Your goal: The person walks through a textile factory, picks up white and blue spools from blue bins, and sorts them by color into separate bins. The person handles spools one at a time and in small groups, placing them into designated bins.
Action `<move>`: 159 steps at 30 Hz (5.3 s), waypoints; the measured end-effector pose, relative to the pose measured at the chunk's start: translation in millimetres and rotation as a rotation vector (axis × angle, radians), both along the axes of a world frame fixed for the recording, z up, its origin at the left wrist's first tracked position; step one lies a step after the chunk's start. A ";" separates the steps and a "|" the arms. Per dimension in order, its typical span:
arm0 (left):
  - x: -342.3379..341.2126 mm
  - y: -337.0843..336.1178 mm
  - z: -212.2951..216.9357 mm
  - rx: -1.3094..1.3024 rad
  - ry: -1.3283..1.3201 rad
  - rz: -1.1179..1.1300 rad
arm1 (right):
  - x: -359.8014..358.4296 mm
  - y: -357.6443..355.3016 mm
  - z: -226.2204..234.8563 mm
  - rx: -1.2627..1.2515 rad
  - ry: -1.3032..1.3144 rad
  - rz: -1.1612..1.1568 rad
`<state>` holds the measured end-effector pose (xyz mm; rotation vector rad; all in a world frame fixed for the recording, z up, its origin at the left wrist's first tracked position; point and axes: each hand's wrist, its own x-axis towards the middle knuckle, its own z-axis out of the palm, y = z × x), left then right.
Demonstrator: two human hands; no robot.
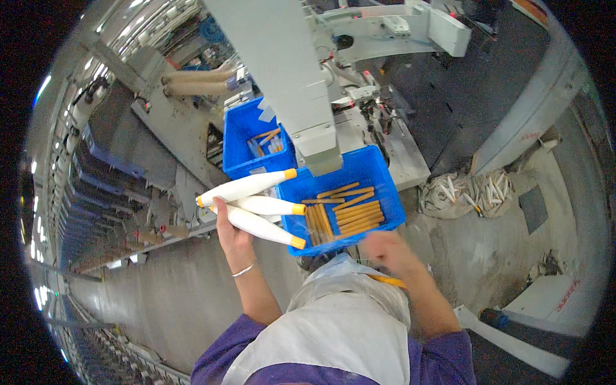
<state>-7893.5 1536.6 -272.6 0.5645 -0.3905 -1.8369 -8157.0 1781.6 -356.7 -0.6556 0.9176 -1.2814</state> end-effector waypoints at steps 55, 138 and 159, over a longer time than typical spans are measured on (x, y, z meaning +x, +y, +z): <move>-4.8 28.8 -41.9 -1.230 -1.628 0.698 | -18.9 -5.9 66.1 -0.506 0.465 -0.147; 40.6 97.2 -216.4 0.174 -0.517 -0.662 | -2.5 132.9 -107.2 0.626 -0.410 -0.283; 38.9 90.0 -166.3 0.126 -0.550 -0.628 | -243.7 -91.6 254.6 -0.424 0.480 -0.532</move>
